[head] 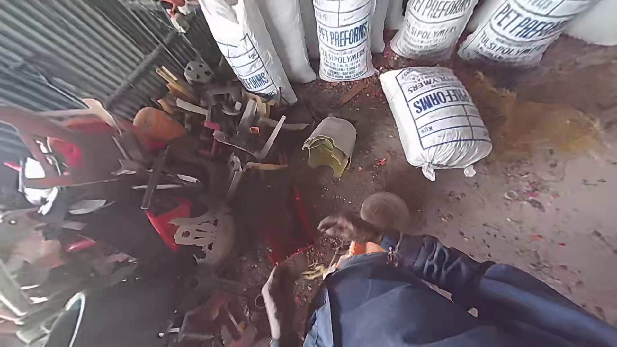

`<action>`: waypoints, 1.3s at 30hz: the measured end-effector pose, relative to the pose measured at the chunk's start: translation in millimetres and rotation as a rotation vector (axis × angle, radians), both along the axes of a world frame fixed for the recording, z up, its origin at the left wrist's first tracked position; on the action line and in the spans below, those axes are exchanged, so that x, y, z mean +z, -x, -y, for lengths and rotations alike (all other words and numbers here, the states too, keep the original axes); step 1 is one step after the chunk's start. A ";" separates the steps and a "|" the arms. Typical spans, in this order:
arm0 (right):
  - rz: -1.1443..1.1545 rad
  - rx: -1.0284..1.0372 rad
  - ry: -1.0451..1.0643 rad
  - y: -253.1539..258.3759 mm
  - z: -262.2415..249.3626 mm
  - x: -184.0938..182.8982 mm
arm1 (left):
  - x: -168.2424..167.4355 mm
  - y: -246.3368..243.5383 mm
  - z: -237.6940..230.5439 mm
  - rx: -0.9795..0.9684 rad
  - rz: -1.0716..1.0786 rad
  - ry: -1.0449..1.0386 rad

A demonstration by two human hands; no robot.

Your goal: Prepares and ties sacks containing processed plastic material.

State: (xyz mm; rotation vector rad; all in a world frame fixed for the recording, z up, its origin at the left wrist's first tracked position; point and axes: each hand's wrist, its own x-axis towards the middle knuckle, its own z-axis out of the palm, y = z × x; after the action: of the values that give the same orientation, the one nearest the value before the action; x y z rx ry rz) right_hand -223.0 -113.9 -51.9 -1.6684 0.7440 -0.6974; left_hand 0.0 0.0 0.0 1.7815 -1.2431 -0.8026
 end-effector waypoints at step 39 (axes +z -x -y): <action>-0.138 -0.695 0.196 206.1 301.7 37.2 | 6.8 259.6 506.3 -1.035 -0.243 -0.255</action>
State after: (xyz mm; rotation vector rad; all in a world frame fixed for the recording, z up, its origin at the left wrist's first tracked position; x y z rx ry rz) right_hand -429.1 -415.6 -14.6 -1.6375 1.4213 -1.1716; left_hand -259.6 -506.3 6.8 1.0635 -1.9503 -1.7442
